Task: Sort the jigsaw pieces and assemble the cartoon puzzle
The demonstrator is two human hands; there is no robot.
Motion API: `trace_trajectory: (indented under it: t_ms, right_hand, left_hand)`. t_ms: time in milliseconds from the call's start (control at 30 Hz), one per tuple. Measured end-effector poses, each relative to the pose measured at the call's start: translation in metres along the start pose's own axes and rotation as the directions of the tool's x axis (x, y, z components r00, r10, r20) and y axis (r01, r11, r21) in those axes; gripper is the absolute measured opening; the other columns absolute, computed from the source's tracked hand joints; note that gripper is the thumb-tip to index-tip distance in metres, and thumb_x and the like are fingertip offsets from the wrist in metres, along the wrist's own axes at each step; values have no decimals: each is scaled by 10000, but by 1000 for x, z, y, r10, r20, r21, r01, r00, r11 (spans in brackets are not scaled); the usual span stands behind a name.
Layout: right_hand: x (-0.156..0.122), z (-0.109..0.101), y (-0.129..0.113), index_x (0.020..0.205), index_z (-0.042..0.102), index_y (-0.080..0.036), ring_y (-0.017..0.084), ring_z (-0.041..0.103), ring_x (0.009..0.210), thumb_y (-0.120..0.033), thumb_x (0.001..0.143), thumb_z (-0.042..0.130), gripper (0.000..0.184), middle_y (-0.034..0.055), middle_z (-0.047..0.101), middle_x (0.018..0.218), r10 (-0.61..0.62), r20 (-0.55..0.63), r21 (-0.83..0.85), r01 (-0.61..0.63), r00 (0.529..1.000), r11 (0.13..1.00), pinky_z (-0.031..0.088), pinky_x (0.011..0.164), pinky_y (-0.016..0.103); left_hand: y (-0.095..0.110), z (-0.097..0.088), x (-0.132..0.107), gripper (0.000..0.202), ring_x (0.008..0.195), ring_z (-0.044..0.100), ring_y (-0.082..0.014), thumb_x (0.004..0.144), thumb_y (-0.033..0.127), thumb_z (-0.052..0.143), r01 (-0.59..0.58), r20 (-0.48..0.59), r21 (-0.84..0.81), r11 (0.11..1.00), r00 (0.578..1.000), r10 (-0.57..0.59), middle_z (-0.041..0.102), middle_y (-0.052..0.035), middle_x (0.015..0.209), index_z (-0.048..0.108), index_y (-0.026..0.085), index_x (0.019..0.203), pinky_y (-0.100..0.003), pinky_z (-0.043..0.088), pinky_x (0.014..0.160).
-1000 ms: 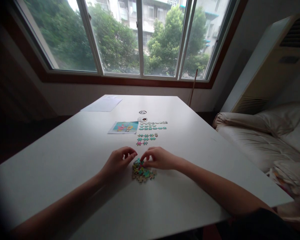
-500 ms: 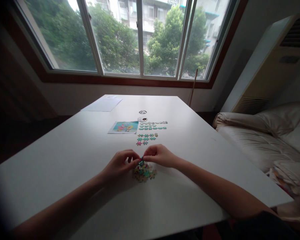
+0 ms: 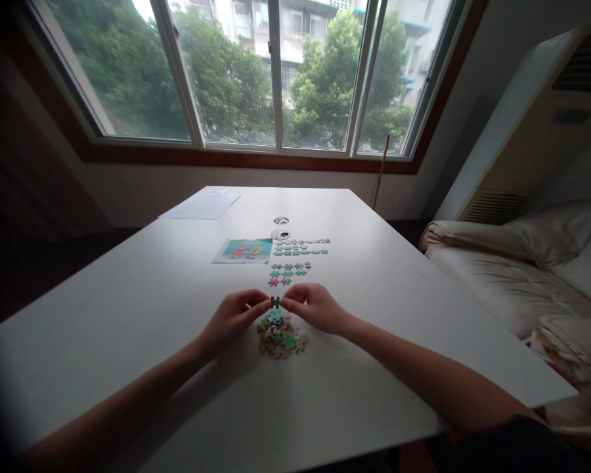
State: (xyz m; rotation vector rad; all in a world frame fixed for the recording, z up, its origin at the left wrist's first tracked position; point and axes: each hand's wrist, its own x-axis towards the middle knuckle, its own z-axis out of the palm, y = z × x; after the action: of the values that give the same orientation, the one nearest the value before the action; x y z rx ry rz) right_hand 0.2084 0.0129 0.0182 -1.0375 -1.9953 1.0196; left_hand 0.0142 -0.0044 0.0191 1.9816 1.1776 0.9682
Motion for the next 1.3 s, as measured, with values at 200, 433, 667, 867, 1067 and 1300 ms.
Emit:
trace_trajectory:
  t_ms: [200,433,667,867,1067,1300]
  right_hand:
    - [0,-3,-6,741,618,-139,87,444,564,-392,799,540,271,-3,575,620,-45,-90,-109,35,995,993,341,531,217]
    - [6,-19,4,734,578,-143,97,414,577,-464,816,489,343,2,521,615,-61,-254,-159,20,965,987,342,535,228]
    - [7,-21,7,742,581,-148,99,425,580,-438,827,483,317,2,531,633,-106,-264,-191,56,959,980,355,565,234]
    - [6,-25,8,759,597,-151,104,445,594,-429,831,480,310,5,548,638,-128,-291,-255,52,948,966,358,564,227]
    - [10,-31,14,757,601,-157,111,476,605,-383,834,468,273,11,575,652,-134,-288,-335,31,948,942,364,572,228]
    - [18,-50,40,698,627,-146,119,498,574,-297,777,502,211,12,593,619,-5,-303,-442,-136,953,887,355,561,239]
  left_hand:
    - [2,0,1,288,585,506,-126,811,378,504,14,-11,-5,1000,1000,-14,614,-15,637,647,141,729,-213,371,531]
    - [-3,-2,1,245,580,507,-129,794,341,511,42,-61,46,998,997,-39,612,-9,633,645,149,722,-225,372,542]
    - [-6,-2,3,253,586,521,-132,790,348,508,54,-66,70,996,997,-49,614,-10,636,649,149,722,-230,371,551]
    - [-7,-2,2,254,575,509,-128,790,350,507,52,-66,83,995,997,-46,605,-5,622,646,150,717,-228,366,544]
    - [-8,-3,2,253,578,510,-128,792,351,500,53,-68,88,995,997,-47,610,-3,630,645,155,720,-230,367,546]
    - [-9,-2,3,251,569,501,-124,787,346,499,56,-74,93,994,996,-49,618,-5,632,648,157,716,-229,367,541]
